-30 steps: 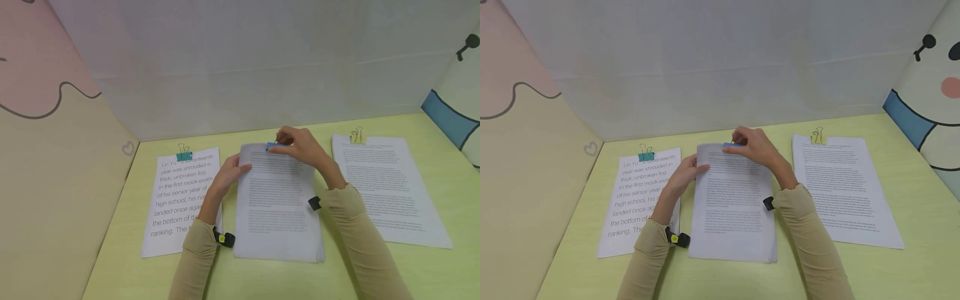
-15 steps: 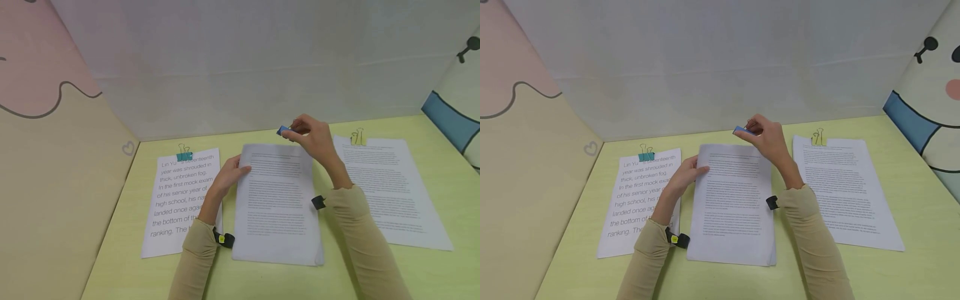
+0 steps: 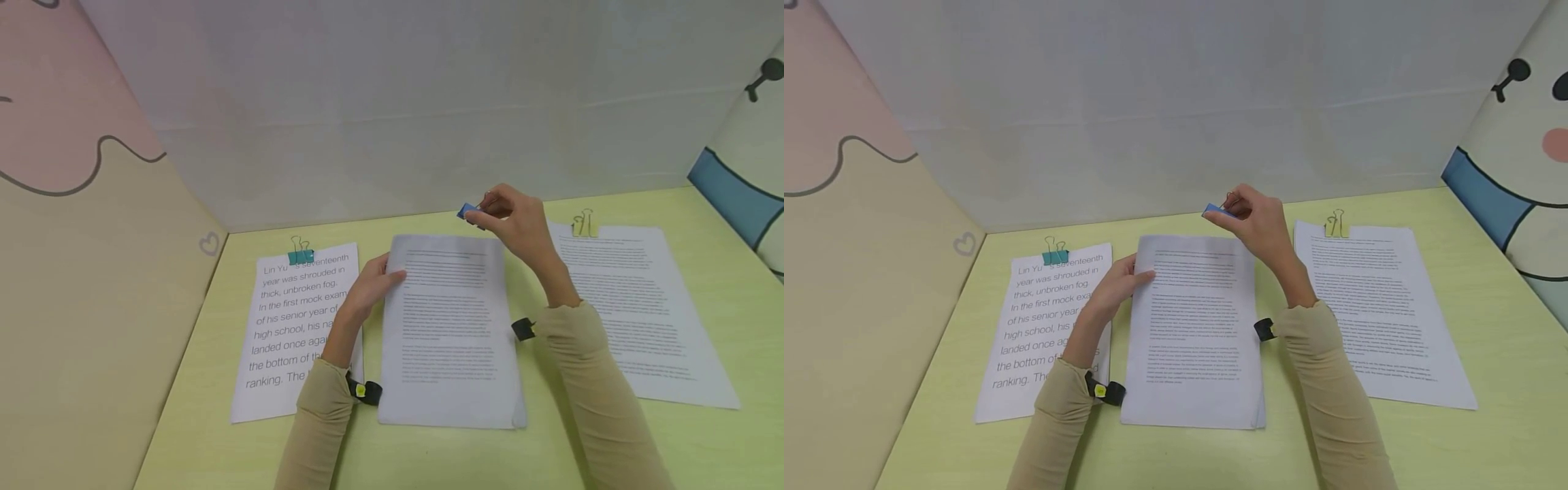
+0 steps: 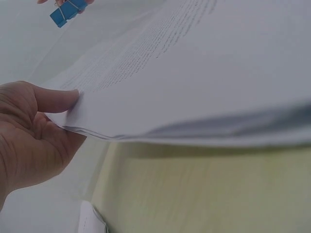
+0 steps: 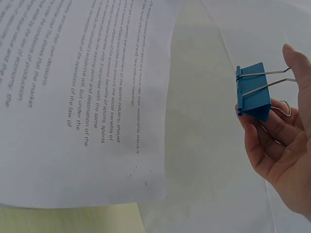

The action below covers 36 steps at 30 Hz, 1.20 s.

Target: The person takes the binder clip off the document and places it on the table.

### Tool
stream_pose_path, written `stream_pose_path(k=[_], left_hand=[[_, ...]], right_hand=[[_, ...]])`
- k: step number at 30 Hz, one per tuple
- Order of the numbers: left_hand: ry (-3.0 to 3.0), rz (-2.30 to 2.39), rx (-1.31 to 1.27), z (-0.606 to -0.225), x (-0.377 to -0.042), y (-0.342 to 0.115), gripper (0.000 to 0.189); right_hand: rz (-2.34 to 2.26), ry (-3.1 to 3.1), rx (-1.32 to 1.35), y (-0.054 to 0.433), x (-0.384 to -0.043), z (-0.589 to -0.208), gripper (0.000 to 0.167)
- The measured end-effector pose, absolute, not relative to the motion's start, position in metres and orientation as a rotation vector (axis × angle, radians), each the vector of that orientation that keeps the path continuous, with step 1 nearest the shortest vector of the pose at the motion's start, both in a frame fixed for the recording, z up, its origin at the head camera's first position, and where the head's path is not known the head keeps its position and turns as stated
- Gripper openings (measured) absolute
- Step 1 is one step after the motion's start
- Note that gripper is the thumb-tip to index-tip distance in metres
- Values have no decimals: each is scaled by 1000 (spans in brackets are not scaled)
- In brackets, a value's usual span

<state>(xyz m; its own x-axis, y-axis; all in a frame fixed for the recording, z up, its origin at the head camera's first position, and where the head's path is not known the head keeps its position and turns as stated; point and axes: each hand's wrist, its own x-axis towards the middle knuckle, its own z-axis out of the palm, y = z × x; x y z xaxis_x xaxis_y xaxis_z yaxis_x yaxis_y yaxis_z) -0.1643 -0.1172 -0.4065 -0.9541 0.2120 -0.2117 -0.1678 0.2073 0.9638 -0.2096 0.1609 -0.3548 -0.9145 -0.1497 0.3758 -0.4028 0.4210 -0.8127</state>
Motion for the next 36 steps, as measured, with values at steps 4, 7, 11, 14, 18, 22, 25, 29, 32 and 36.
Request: stream_pose_path(k=[4, 7, 11, 14, 18, 22, 25, 29, 32, 36], left_hand=[[2195, 1805, 32, -407, -164, -119, 43], [2202, 1801, 30, -407, -165, -119, 43], [2208, 1799, 29, -407, -165, -121, 42], [2209, 1801, 32, -407, -165, -121, 42], [2207, 1806, 35, -407, -165, -122, 42], [2217, 1803, 26, -407, -165, -122, 42], [2221, 1803, 22, -408, -165, -123, 43], [2223, 1810, 15, -409, -166, -124, 44], [2228, 1817, 5, -409, -166, -124, 44], [2228, 1826, -6, -409, -166, -125, 45]], right_hand=[[1488, -2443, 472, 162, -210, -355, 27], [1487, -2451, 463, 164, -210, -355, 27], [1494, -2453, 455, 165, -210, -354, 28], [1491, -2454, 458, 166, -210, -355, 28], [1482, -2464, 457, 167, -211, -356, 28], [1464, -2483, 445, 169, -212, -356, 28], [1453, -2496, 426, 171, -212, -356, 29], [1455, -2507, 397, 174, -213, -356, 33], [1448, -2516, 375, 177, -214, -356, 35], [1415, -2543, 335, 181, -215, -358, 40]])
